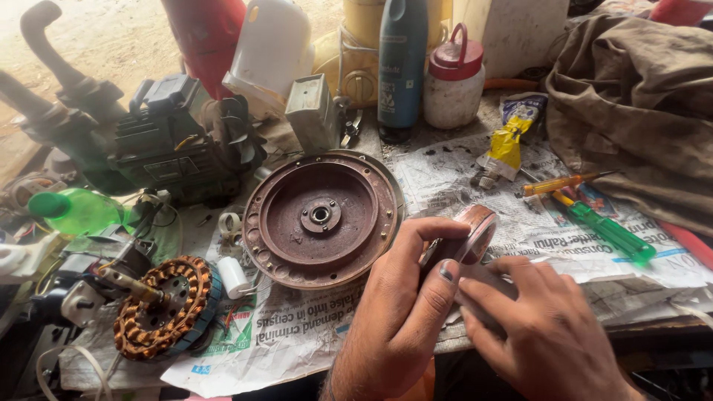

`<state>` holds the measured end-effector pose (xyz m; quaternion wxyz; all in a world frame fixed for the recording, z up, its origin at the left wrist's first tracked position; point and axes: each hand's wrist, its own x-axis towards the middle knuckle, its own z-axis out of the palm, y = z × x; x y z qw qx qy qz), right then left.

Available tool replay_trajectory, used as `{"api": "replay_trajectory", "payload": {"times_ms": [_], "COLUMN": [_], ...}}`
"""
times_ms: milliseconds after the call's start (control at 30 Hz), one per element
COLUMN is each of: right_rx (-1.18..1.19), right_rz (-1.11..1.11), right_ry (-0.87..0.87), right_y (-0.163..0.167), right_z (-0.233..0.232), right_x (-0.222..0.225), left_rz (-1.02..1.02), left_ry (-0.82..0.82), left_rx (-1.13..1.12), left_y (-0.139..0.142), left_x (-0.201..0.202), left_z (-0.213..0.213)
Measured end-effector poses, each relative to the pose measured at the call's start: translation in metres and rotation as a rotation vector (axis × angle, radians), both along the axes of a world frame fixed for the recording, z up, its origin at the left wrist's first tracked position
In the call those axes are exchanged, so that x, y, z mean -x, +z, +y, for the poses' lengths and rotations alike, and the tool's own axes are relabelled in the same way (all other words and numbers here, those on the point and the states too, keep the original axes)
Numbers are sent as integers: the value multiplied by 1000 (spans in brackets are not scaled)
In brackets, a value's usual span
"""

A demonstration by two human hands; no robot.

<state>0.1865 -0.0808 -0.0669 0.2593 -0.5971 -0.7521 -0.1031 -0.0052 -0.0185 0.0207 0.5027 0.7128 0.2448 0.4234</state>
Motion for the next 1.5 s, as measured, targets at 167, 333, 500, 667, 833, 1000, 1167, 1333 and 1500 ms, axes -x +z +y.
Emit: {"api": "replay_trajectory", "payload": {"times_ms": [167, 333, 500, 667, 833, 1000, 1167, 1333, 1500], "right_rx": [337, 116, 145, 127, 128, 261, 125, 58, -165], "right_rz": [145, 72, 247, 163, 132, 335, 130, 181, 50], "right_ry": [68, -31, 120, 62, -57, 150, -69, 112, 46], "right_y": [-6, -11, -18, -23, -25, -33, -45, -42, -33], "right_z": [2, 4, 5, 8, 9, 7, 7, 6, 5], "right_x": [-4, -3, -5, -5, -8, -12, -6, -1, 7], "left_rz": [41, -54, -52, -101, -186, -159, -164, -169, -197], "left_ry": [-5, -61, -51, -46, -93, -70, -52, -10, -60], "left_rx": [-21, -184, 63, -204, -112, -72, -110, -118, -100], "left_y": [6, 11, 10, 4, -2, -4, -5, -9, -13], "left_x": [-5, -6, 1, 5, 0, -4, -3, 1, 1], "left_z": [2, -2, -7, -1, 2, -1, 3, 4, 1]}}
